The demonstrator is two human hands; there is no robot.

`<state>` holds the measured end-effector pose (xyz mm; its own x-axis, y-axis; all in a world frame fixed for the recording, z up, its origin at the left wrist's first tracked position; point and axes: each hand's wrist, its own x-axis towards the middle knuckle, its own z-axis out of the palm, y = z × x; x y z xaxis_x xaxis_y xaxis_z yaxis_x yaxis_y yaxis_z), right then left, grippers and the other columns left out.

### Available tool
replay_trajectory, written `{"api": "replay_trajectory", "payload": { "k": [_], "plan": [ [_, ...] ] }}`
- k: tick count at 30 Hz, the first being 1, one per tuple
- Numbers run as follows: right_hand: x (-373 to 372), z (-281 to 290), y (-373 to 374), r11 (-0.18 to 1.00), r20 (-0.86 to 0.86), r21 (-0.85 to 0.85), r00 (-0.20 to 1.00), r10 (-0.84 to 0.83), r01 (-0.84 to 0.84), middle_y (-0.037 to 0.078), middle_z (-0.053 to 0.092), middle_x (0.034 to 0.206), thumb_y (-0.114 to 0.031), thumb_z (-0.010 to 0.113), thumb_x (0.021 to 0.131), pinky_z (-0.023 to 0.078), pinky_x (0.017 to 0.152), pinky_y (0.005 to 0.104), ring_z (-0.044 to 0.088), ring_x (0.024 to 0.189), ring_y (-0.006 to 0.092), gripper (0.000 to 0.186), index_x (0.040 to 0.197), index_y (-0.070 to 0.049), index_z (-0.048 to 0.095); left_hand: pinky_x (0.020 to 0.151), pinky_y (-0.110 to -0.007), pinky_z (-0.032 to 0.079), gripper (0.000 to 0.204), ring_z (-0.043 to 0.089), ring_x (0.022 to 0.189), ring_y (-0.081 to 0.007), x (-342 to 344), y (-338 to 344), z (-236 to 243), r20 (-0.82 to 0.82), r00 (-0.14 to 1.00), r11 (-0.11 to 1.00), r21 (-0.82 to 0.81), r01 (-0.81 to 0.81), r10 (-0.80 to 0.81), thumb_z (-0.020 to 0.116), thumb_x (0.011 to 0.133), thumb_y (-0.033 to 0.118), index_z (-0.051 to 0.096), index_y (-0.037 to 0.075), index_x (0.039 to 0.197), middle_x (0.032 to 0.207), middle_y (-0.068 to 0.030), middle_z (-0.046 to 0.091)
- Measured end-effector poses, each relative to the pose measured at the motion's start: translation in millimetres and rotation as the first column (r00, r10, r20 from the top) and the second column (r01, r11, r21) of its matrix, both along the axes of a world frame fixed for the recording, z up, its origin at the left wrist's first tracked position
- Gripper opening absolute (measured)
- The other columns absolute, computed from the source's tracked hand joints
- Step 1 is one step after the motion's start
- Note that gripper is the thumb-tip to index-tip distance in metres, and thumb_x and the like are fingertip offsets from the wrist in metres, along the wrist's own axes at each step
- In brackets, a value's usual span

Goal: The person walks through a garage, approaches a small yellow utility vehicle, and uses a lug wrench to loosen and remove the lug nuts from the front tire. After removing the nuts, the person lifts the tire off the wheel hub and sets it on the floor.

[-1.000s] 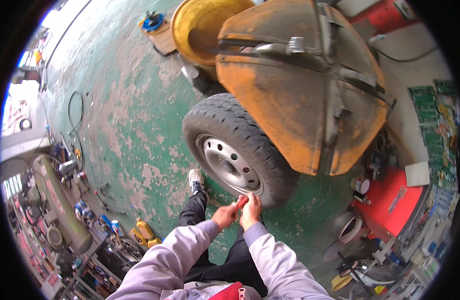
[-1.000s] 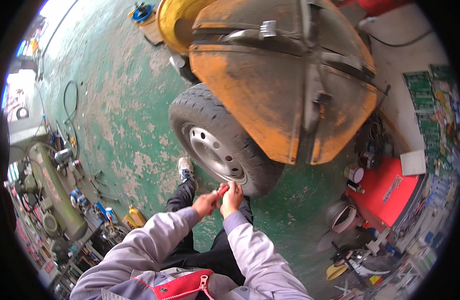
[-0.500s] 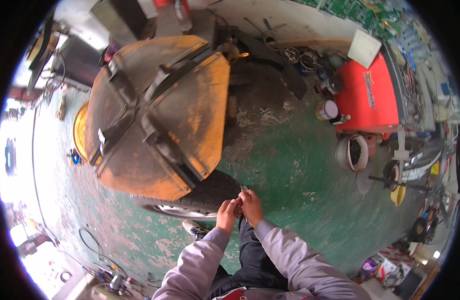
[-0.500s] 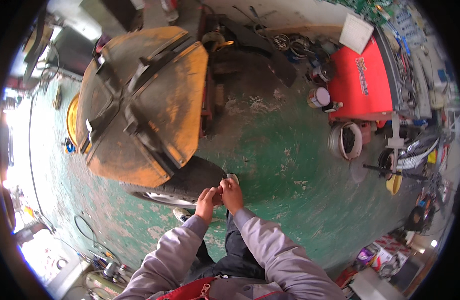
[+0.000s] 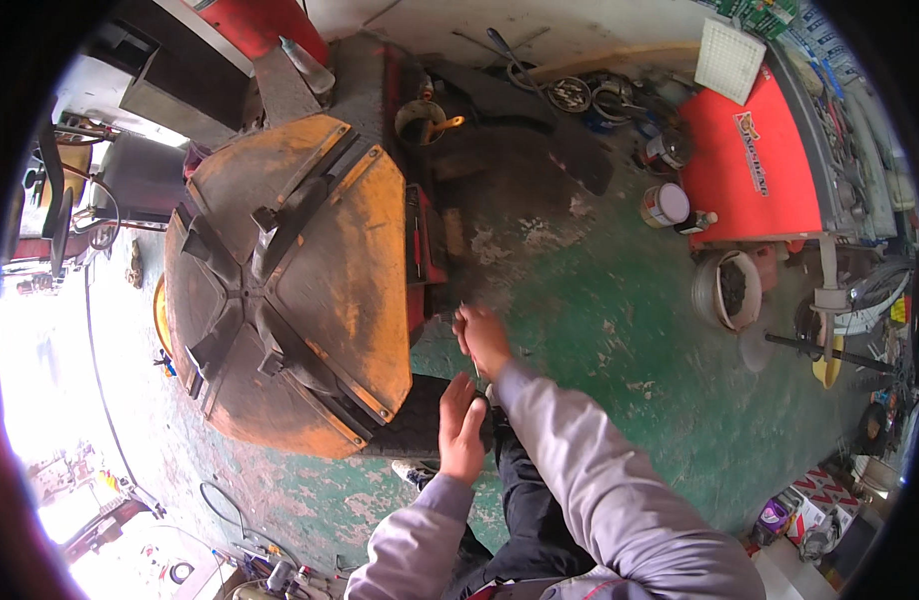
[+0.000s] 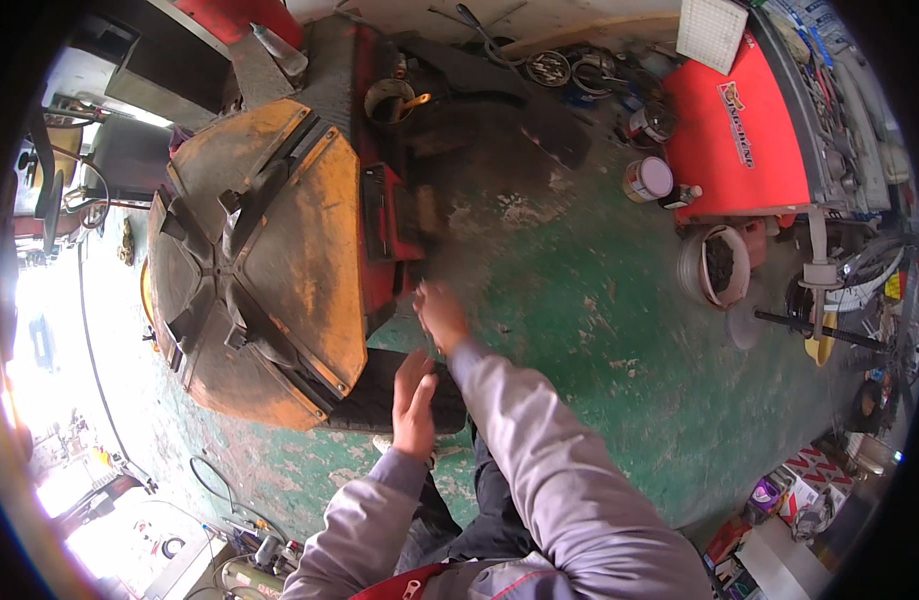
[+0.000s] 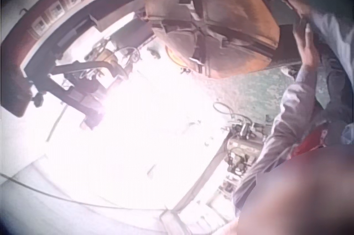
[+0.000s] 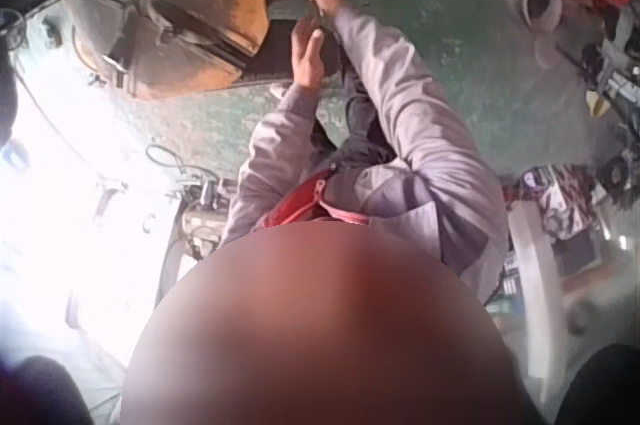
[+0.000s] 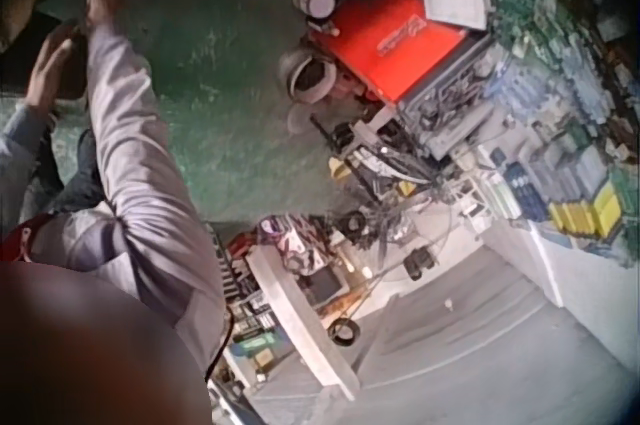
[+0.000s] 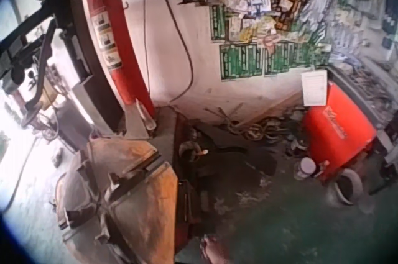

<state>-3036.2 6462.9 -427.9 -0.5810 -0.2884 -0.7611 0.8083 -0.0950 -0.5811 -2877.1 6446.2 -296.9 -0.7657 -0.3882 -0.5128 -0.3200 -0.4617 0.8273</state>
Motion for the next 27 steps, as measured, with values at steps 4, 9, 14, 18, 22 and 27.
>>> {"api": "replay_trajectory", "payload": {
  "k": [4, 9, 14, 18, 22, 27],
  "plan": [
    [-61, -43, -82, 0.978, -0.376, 0.207, 0.925, 0.054, 0.027, 0.004, 0.057, 0.064, -0.026, 0.058, 0.104, 0.033, 0.039, 0.0329, 0.045, 0.043, 0.014, 0.026, 0.086, -0.007, 0.059, 0.112, -0.037, 0.045, 0.048, 0.055, 0.136, -0.0255, 72, -39, 1, 0.259, 0.966, 0.968, -0.244, 0.06, 0.006, 0.063, 0.104, 0.012, 0.05, -0.003, 0.148, 0.147, -0.0187, 0.058],
    [-112, -81, -134, 0.868, -0.417, 0.385, 0.78, 0.466, -0.313, 0.012, 0.06, 0.066, -0.029, 0.062, 0.1, 0.039, 0.047, 0.0397, 0.054, 0.048, 0.022, 0.034, 0.079, -0.002, 0.061, 0.107, -0.034, 0.047, 0.031, 0.062, 0.12, -0.0208, 166, -69, 12, 0.392, 0.905, 0.933, -0.36, -0.012, 0.163, 0.062, 0.104, 0.009, 0.061, -0.003, 0.133, 0.129, -0.0128, 0.067],
    [-120, -64, -146, 0.956, -0.324, 0.203, 0.907, 0.268, -0.21, 0.019, 0.068, 0.074, -0.025, 0.061, 0.095, 0.046, 0.043, 0.045, 0.063, 0.047, 0.0261, 0.032, 0.09, 0.007, 0.066, 0.089, -0.03, 0.052, 0.024, 0.065, 0.107, -0.0163, 211, -84, 20, 0.405, 0.851, 0.88, -0.458, -0.127, 0.334, 0.062, 0.103, 0.012, 0.067, -0.001, 0.123, 0.118, -0.0082, 0.07],
    [-118, -47, -149, 0.991, -0.556, -0.061, 0.829, 0.062, -0.115, 0.016, 0.074, 0.084, -0.022, 0.069, 0.096, 0.054, 0.062, 0.0412, 0.071, 0.071, 0.0227, 0.03, 0.107, 0.006, 0.065, 0.085, -0.03, 0.054, 0.023, 0.066, 0.106, -0.0171, 212, -103, 19, 0.379, 0.838, 0.847, -0.503, -0.17, 0.393, 0.062, 0.104, 0.015, 0.068, 0.001, 0.121, 0.118, -0.0075, 0.071],
    [-122, -46, -151, 0.958, -0.517, -0.222, 0.855, 0.041, -0.18, 0.018, 0.077, 0.111, -0.024, 0.069, 0.098, 0.056, 0.087, 0.036, 0.073, 0.103, 0.0238, 0.035, 0.124, 0.0, 0.069, 0.085, -0.028, 0.052, 0.021, 0.065, 0.102, -0.0153, 205, -125, 21, 0.311, 0.843, 0.828, -0.504, -0.245, 0.439, 0.063, 0.105, 0.013, 0.067, -0.001, 0.121, 0.113, -0.0075, 0.07],
    [-127, -50, -156, 0.953, -0.447, -0.265, 0.895, 0.014, -0.147, 0.019, 0.076, 0.115, -0.026, 0.073, 0.096, 0.056, 0.091, 0.0358, 0.073, 0.106, 0.0257, 0.035, 0.121, -0.001, 0.071, 0.085, -0.029, 0.053, 0.021, 0.066, 0.103, -0.0163, 212, -144, 23, 0.333, 0.814, 0.818, -0.507, -0.271, 0.476, 0.063, 0.104, 0.014, 0.068, 0.0, 0.12, 0.113, -0.0077, 0.07]
  ]
}}
